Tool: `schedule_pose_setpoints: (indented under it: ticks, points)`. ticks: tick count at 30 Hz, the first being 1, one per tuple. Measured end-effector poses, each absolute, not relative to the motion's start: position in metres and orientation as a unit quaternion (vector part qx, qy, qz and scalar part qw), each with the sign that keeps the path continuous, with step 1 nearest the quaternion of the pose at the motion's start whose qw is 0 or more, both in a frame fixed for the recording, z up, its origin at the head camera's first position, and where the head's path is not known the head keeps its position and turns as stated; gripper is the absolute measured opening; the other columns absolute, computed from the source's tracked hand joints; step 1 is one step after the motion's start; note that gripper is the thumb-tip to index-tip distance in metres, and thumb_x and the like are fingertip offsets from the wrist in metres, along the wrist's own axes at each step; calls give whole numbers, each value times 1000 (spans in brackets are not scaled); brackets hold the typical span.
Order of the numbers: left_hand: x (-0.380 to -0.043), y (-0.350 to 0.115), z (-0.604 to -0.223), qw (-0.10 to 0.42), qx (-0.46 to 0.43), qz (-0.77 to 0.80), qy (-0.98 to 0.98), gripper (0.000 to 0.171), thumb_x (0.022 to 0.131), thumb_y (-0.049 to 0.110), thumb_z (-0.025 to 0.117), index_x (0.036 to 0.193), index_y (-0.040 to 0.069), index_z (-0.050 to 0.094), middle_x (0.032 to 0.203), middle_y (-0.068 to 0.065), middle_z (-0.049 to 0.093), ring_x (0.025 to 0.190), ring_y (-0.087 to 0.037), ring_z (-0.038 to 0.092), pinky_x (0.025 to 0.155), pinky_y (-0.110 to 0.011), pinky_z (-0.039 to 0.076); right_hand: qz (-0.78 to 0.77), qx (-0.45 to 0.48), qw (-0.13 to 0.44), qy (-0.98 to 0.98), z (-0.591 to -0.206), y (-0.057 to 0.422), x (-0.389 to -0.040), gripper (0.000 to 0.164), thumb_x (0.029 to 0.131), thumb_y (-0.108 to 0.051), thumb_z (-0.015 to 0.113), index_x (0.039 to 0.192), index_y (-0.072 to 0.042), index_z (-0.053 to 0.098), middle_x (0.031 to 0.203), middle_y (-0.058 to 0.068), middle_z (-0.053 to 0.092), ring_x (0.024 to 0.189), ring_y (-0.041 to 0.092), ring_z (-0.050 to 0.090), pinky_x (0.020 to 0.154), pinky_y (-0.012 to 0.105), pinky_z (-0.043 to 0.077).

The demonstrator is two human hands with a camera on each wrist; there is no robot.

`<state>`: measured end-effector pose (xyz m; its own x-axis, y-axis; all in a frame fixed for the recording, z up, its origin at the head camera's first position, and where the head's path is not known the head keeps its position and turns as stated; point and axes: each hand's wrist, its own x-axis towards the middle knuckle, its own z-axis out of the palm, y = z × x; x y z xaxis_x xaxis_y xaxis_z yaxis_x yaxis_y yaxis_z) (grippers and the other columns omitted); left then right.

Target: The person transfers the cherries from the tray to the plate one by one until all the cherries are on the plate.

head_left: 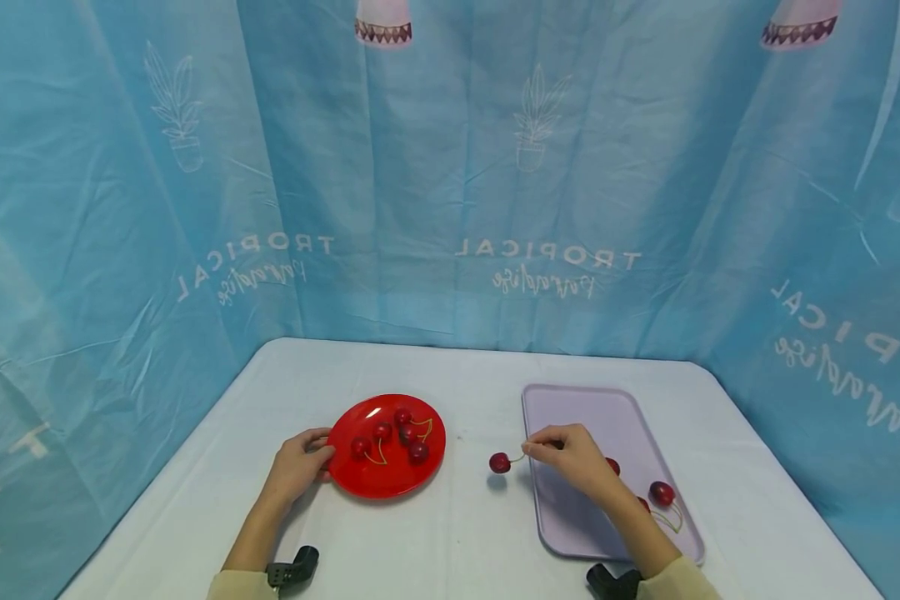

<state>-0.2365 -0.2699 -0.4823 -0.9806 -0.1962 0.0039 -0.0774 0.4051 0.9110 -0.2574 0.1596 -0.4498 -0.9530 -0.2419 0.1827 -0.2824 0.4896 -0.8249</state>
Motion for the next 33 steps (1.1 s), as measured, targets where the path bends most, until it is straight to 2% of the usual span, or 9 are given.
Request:
schedule_pose_setpoints:
  ticks: [16,21,33]
  points:
    - [-237,-274,-486,58,78,-542,-835,43,91,15,60,131,0,53,115,-19,61,66,-18,64,62,-25,55,483,147,16,-863,-450,139,-258,12,84,-24,74,87,-13,76,78,-2,66,74,17,52,61,26,46]
    - [-237,-273,-484,57,81,-546,-832,42,92,15,59,130,0,53,115,-19,61,65,-19,63,62,-26,56,485,160,9,-860,-455,132,-264,14,83,-30,75,87,-16,77,76,-3,66,72,17,50,60,27,45]
    - [-239,-271,-484,56,84,-543,-834,40,92,14,59,130,1,55,115,-18,62,64,-19,63,61,-25,55,501,180,1,-847,-453,110,-270,18,83,-31,74,87,-14,77,79,-2,68,71,16,52,61,29,45]
